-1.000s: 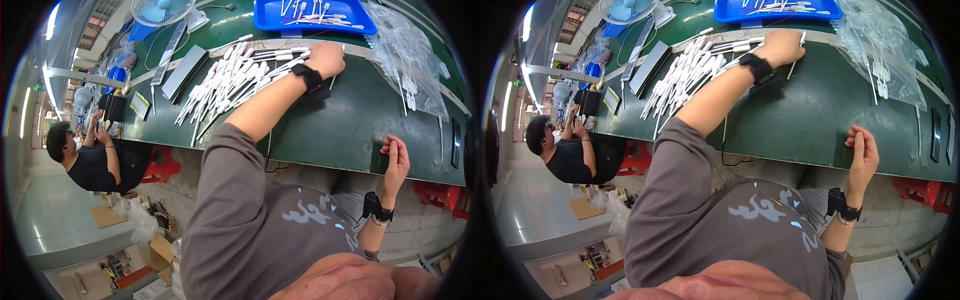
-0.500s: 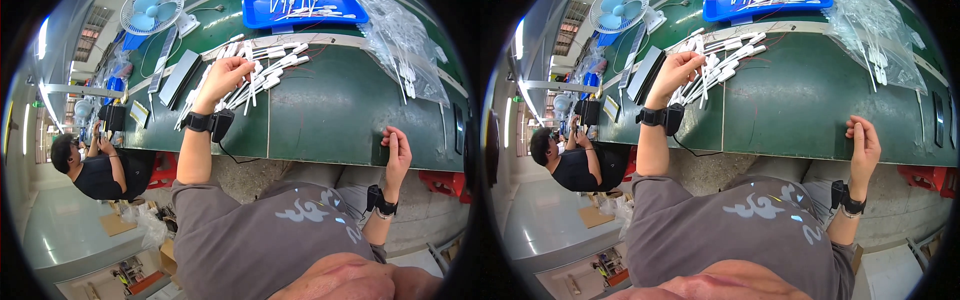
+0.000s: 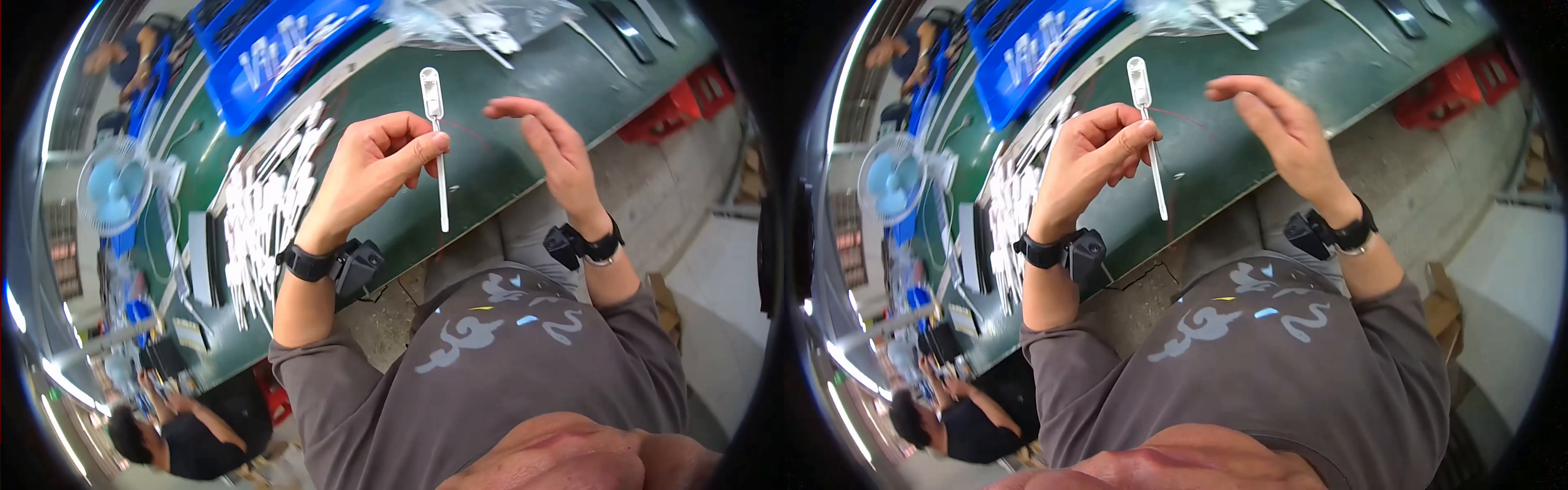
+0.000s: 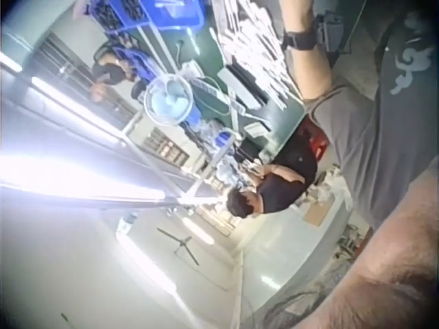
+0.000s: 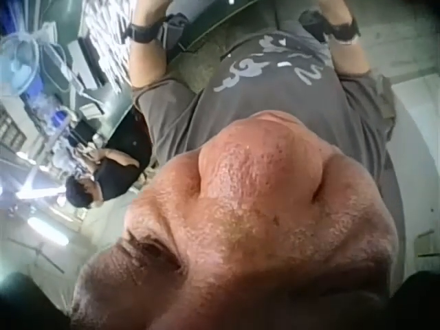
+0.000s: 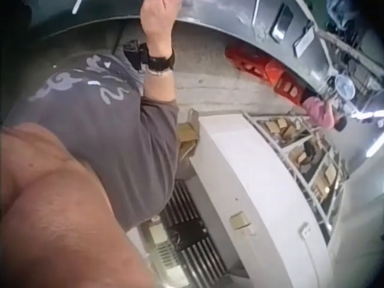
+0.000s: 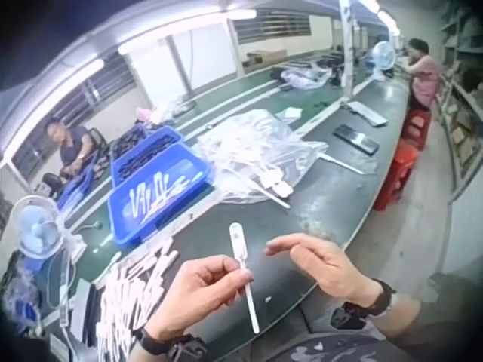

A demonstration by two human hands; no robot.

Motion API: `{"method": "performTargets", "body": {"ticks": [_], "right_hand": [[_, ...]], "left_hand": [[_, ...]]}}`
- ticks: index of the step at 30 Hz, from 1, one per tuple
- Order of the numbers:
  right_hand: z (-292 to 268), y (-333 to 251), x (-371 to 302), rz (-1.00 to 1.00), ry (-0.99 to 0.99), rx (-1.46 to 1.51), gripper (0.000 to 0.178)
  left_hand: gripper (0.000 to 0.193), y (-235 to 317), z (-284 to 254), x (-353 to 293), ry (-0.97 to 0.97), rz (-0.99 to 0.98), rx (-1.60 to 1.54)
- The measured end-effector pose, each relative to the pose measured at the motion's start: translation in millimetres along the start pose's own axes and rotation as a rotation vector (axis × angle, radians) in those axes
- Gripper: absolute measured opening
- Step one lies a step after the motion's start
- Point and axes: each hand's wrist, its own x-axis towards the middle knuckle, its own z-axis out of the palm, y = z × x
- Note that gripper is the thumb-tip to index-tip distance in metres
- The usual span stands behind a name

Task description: The person assembles antenna components by hand, inserting wires into white plastic housings and pressing the parts together. They pick up each housing and wire from the table, join them, and then place the completed units onto a growing pile of finished antennas.

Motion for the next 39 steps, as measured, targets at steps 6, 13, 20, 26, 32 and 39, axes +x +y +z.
{"method": "performTargets", "body": {"ticks": [6, 13, 20, 26, 32, 39], "right_hand": [[-5.1, -11.2, -5.4, 0.282, -0.178, 0.39, 0.026], [-10.5, -15.8, -11.7, 0.328, -0.221, 0.281, 0.022], [-5.8, -19.7, -14.3, 0.388, -0.237, 0.267, 0.022], [-0.8, -15.1, -18.2, 0.465, -0.131, 0.231, 0.022], [12.1, 3.4, -23.6, 0.423, 0.047, 0.285, 0.021], [4.0, 7.4, -25.0, -0.019, 0.134, -0.429, 0.014]], "left_hand": [[0.024, -7.5, 55.4, 30.5, -0.111, 0.055, -0.047], [0.026, -14.1, 41.1, 28.5, -0.011, 0.182, 0.245], [0.028, -28.0, 33.0, 41.4, -0.109, 0.142, -0.138], [0.026, -32.3, 40.5, 45.2, -0.096, 0.063, -0.336], [0.025, -37.8, 50.9, 47.5, -0.115, 0.111, -0.304], [0.025, -44.1, 52.2, 47.4, -0.078, 0.192, -0.196]]}}
